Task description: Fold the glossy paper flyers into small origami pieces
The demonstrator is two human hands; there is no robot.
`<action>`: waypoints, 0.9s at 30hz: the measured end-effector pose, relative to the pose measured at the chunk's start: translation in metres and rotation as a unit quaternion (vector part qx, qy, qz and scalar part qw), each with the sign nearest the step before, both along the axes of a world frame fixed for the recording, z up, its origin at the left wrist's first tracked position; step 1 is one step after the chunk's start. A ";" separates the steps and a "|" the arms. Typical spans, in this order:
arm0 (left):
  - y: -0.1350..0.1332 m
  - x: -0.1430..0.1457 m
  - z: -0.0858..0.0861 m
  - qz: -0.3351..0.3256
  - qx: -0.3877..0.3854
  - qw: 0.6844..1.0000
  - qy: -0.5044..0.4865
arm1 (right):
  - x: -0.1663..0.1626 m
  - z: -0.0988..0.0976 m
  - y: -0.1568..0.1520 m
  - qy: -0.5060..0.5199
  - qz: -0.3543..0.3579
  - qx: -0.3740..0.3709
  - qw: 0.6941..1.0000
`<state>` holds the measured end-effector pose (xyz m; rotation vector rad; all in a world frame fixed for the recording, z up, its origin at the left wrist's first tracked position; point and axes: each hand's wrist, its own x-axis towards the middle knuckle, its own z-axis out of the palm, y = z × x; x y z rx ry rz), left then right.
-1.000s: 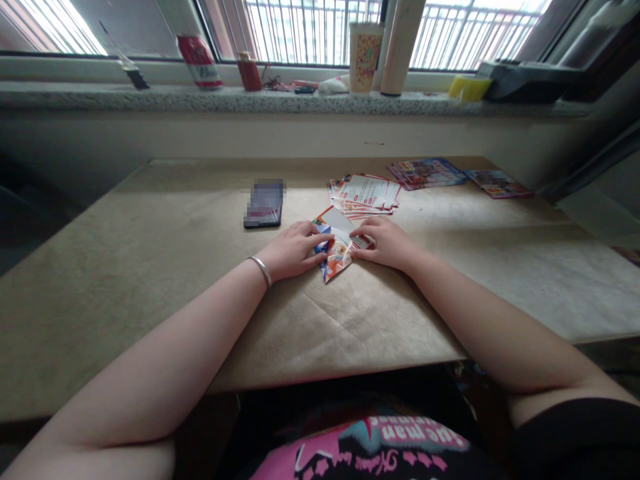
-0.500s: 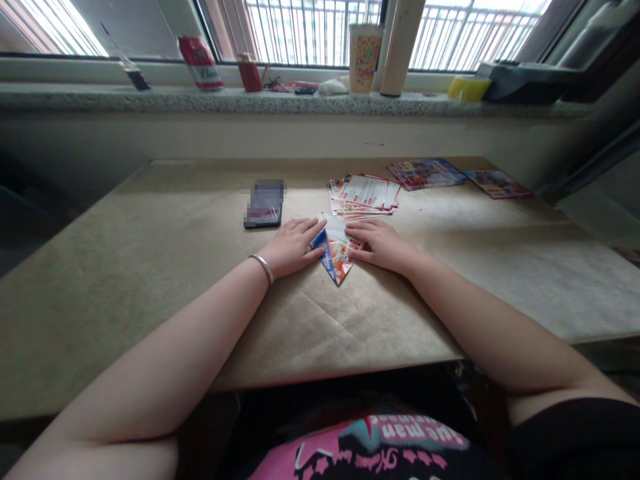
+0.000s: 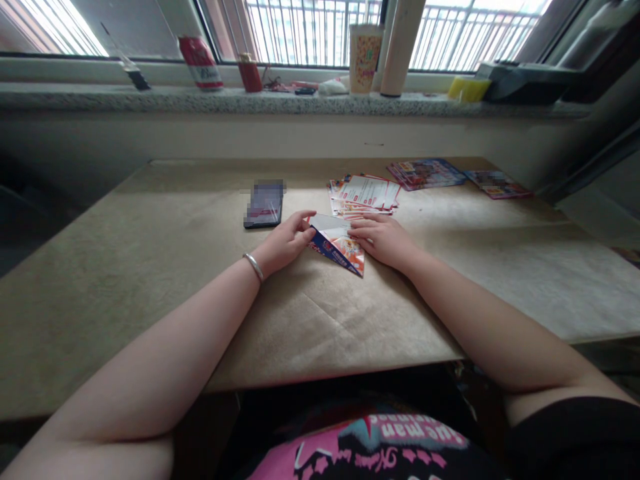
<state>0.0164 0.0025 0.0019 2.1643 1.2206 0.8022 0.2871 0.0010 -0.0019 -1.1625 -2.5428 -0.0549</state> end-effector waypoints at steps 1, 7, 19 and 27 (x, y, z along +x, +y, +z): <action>0.000 -0.001 0.001 -0.003 -0.018 1.000 -0.011 | 0.000 0.000 0.000 -0.007 -0.005 0.005 1.000; 0.000 -0.004 0.007 -0.067 -0.053 0.994 0.061 | -0.001 0.006 -0.006 -0.056 -0.030 0.000 0.998; -0.007 0.003 0.005 -0.144 0.118 0.954 0.235 | 0.005 0.002 -0.009 -0.082 0.005 -0.061 0.995; -0.008 0.003 0.005 -0.096 0.043 0.936 0.335 | 0.008 -0.004 -0.008 -0.071 -0.002 -0.103 0.992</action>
